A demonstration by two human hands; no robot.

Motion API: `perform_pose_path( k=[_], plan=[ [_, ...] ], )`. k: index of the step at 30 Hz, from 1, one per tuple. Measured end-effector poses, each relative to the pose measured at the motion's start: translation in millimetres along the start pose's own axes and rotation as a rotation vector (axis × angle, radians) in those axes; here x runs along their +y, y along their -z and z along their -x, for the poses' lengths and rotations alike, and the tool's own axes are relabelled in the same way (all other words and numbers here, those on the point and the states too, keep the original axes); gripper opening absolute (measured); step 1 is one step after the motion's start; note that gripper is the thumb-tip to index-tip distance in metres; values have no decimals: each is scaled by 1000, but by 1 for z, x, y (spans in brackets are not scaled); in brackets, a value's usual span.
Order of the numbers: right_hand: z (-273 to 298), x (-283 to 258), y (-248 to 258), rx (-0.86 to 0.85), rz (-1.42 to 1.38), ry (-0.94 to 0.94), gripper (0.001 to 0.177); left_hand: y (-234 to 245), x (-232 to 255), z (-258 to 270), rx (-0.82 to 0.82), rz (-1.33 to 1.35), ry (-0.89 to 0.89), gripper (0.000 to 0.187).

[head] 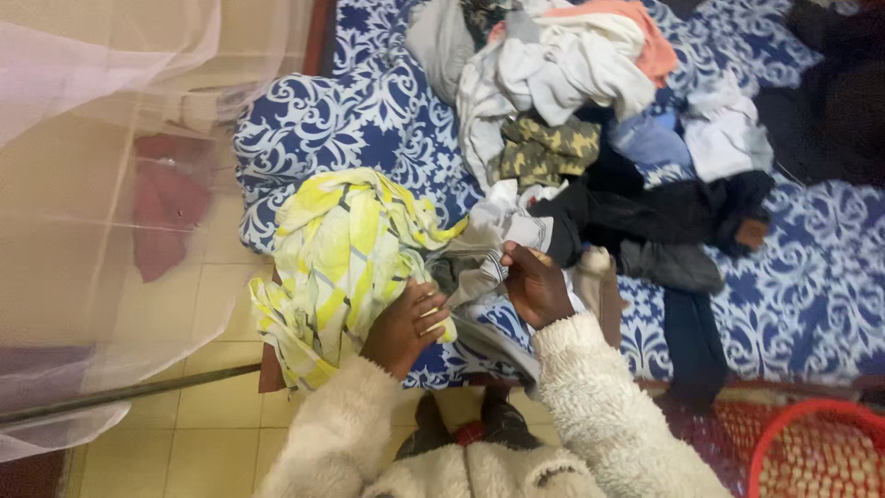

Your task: The person places a folded cloth into a red basket and then picks up a pair of pants from a bed, unfolding and smoothing them before folding them into a bundle.

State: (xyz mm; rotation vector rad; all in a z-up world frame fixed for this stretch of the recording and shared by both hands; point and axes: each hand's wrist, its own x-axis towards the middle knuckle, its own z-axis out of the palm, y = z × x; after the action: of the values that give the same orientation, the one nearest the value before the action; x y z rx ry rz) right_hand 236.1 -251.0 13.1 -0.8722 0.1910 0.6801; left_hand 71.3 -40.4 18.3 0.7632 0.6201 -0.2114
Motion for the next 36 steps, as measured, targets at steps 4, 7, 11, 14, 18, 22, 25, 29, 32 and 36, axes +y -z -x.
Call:
perform_pose_path(
  k=[4,7,11,14,18,22,25,29,32,36],
  plan=[
    [45,-3,-10,-107,29,45,12,-11,-13,-7,-102,-2,30,89],
    [80,-1,-3,-185,69,56,15,-26,-16,1,-159,-25,78,95],
    [125,6,20,-214,123,76,23,-53,-29,4,-121,13,158,98],
    [152,12,33,-295,214,124,28,-72,-46,12,-168,-30,112,90],
    [185,5,40,-274,571,157,33,-96,-57,26,-150,-33,56,62],
    [204,3,61,-282,592,139,32,-122,-69,32,-109,10,-6,49],
    [215,4,87,-310,525,72,30,-136,-84,39,-157,66,-24,51],
    [242,-19,126,-290,758,1,25,-151,-113,50,-58,74,-114,53],
    [277,-18,154,-241,539,61,26,-157,-133,58,-81,-3,-151,56],
    [307,-20,179,-145,344,189,25,-171,-173,81,18,-71,-338,56]
  ],
)
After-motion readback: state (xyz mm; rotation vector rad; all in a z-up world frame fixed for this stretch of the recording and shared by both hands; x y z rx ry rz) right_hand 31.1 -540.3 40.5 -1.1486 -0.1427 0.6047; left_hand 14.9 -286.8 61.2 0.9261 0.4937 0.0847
